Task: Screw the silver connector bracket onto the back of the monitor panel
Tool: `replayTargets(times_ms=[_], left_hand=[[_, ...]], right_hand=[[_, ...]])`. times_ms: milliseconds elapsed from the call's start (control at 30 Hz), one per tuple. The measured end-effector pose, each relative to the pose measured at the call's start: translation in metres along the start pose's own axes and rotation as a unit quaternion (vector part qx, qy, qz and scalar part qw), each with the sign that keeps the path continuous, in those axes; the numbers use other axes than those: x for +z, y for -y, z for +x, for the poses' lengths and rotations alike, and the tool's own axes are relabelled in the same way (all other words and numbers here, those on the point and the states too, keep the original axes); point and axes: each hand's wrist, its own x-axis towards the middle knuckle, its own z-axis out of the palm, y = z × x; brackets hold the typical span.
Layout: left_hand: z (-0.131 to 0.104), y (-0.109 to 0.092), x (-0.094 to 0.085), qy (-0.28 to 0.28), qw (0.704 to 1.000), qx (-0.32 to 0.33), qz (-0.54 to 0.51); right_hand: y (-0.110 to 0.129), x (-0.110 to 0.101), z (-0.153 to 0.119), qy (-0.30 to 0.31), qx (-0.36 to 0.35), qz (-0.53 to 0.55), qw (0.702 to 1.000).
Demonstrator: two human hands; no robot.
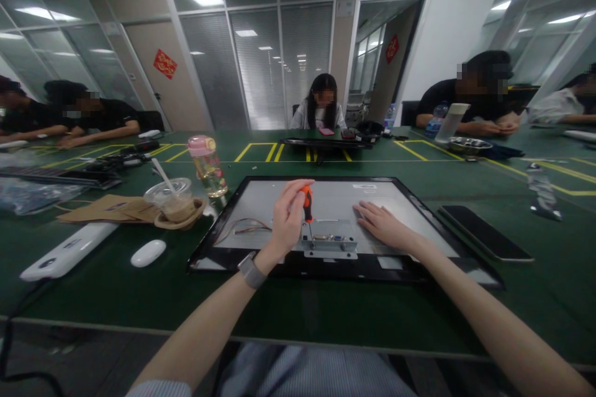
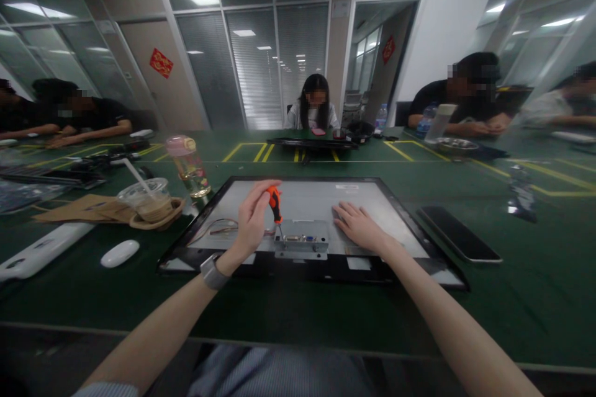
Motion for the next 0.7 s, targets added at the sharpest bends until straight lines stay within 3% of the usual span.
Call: replayTargets(times_ms=[233,700], left_hand=[[-0.0009,0.0020,0.0009,0.010,0.999,-0.025,-0.036],[0.0056,-0.0043,-0.0034,-0.002,1.000,0.015,0.014]], right_hand=[[0.0003,0.0019,0.0019,0.002,0.001,-0.012,1.000],[-0.0013,0.0030,0.0021,0.003,0.003,-0.011,1.000]])
